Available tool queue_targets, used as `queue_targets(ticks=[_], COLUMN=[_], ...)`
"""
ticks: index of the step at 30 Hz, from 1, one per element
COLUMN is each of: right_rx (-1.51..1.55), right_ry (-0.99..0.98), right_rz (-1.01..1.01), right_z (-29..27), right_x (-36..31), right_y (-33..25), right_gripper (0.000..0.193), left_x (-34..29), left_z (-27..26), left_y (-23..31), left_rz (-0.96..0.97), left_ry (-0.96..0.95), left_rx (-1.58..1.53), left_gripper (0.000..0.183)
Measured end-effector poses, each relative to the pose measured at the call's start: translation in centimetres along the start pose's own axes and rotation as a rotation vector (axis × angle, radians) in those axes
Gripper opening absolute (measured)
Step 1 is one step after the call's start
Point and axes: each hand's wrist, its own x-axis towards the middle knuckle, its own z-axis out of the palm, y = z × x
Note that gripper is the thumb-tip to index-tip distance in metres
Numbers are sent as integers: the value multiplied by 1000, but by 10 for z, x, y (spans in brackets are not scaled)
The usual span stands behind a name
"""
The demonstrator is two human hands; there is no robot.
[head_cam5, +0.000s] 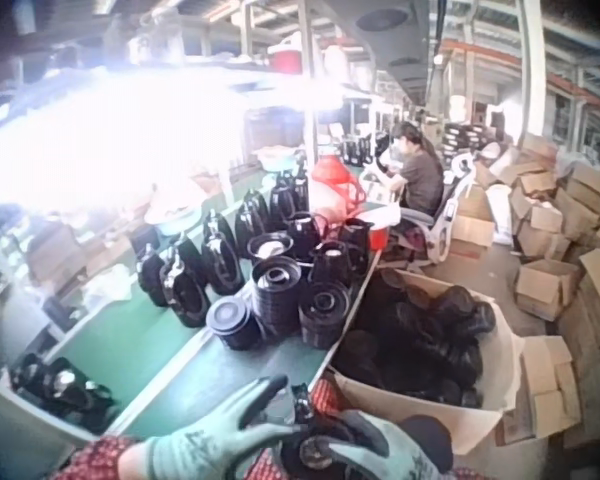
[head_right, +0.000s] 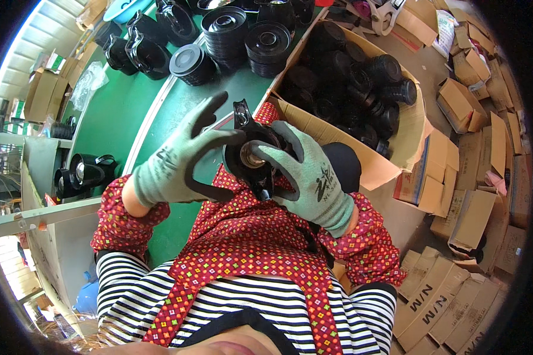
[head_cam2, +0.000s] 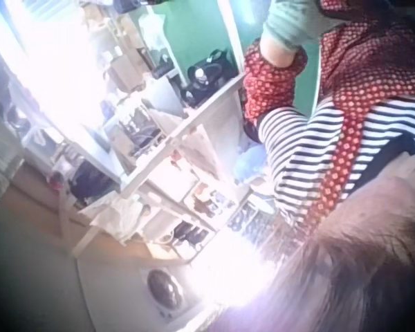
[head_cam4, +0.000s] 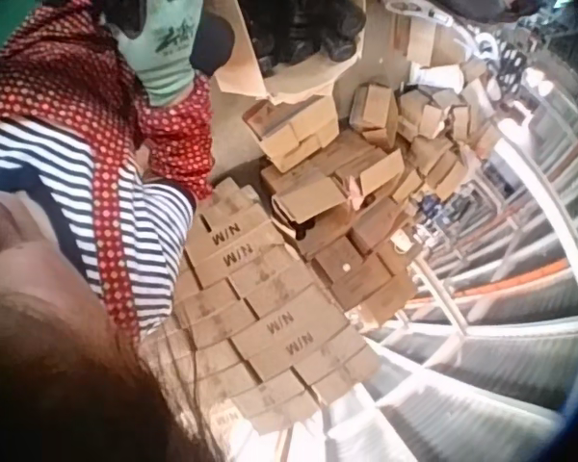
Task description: The person repeatedly picks up a black kettle body and a lid from a green workbench, inserts a metal rod into the kettle, and secures the lid. The person then places the assembled kettle back on the table. This process is repeated for multiple kettles.
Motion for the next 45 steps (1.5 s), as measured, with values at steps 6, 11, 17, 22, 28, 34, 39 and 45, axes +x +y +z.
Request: queue_targets(ticks=[6,11,17,22,28,34,39,45], right_rx=[-151,-175,500,1006,375,-151,-294,475], right_ry=[-41,-54,409,591,396,1,-90,-133], right_rz=[13,1,341,723,559,323,335,276], right_z=[-3,1,33,25,-31,22,21,-36], right_x=[2,0,-23,-54,-65,-23,-21,5], right_y=[-10,-8,11,50,100,60,29,50], right_gripper=[61,61,80,55,36,43,49,43], left_x=[9,8,-8,-29,-85,-78,-75,-34], left_z=[40,43,48,112,133,115,103,76], left_y=[-12,-9,0,15,-41,-142,-189,-126], left_rz=[78,69,-42,-127,-29,-656,-654,-401], left_ry=[52,89,364,637,182,136,-114,213], left_rx=[85,-9,-75,-370,-253,454,86,-318], left_gripper=[77,69,65,66,90,115,88,66])
